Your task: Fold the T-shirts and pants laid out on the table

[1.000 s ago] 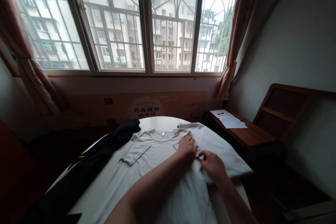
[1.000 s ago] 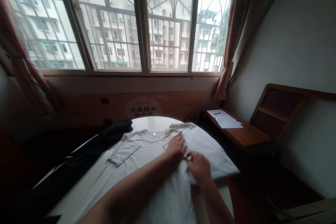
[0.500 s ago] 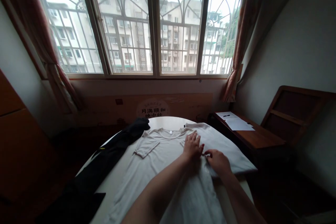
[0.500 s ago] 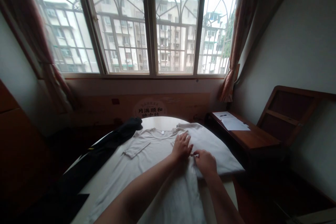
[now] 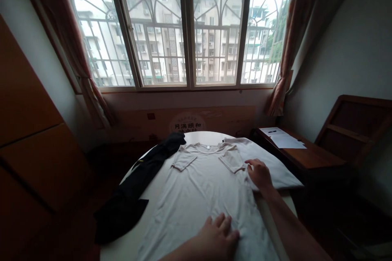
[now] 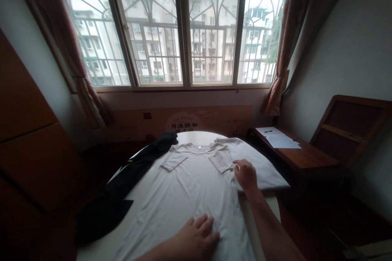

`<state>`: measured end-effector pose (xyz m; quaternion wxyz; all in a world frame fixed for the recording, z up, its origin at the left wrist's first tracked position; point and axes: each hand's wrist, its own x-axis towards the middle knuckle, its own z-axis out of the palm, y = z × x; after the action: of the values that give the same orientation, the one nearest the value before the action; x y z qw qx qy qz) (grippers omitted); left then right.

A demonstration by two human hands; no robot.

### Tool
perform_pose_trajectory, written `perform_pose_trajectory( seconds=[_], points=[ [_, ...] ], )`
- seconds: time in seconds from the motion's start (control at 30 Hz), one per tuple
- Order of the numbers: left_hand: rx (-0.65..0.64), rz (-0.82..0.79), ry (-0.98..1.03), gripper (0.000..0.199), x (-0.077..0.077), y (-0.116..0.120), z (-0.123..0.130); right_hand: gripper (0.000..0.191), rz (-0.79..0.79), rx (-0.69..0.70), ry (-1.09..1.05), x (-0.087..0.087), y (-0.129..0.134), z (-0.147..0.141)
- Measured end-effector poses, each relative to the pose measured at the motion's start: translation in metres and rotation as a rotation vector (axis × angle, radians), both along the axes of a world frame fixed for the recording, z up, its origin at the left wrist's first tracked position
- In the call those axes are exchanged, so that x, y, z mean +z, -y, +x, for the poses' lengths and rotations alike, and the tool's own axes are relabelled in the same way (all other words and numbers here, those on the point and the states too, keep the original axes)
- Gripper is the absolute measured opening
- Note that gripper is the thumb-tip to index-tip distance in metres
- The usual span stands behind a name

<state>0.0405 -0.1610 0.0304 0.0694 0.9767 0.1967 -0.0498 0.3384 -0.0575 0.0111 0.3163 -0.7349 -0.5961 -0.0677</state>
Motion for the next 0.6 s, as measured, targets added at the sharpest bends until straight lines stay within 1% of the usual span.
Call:
perform_pose_trajectory(
  seconds=[0.07,0.13,0.17,0.23,0.3,0.4,0.47,0.53,0.6],
  points=[
    [0.020,0.005,0.028,0.054,-0.017,0.027,-0.010,0.033,0.094,0.080,0.002,0.007,0.001,-0.007],
    [0.017,0.014,0.062,0.052,-0.031,0.052,-0.014,0.034,0.157,0.155,-0.009,0.017,0.003,-0.016],
    [0.010,0.022,0.081,0.052,-0.035,0.062,-0.015,0.034,0.173,0.186,-0.015,0.022,0.005,-0.021],
    [-0.005,0.047,0.120,0.052,-0.039,0.080,-0.018,0.033,0.180,0.248,-0.024,0.036,0.014,-0.032],
    [-0.014,0.083,0.153,0.052,-0.039,0.092,-0.024,0.031,0.175,0.324,-0.032,0.051,0.031,-0.043],
    [-0.024,0.165,0.194,0.049,-0.043,0.100,-0.040,0.030,0.132,0.412,-0.089,0.070,0.077,-0.056],
    [-0.016,0.242,0.235,0.047,-0.049,0.100,-0.057,0.032,0.050,0.387,-0.169,0.075,0.117,-0.059],
    [0.005,0.321,0.298,0.046,-0.057,0.100,-0.079,0.034,-0.112,0.298,-0.258,0.071,0.161,-0.055],
    [0.023,0.376,0.352,0.044,-0.060,0.102,-0.103,0.034,-0.336,0.268,-0.326,0.059,0.205,-0.046]
  ],
)
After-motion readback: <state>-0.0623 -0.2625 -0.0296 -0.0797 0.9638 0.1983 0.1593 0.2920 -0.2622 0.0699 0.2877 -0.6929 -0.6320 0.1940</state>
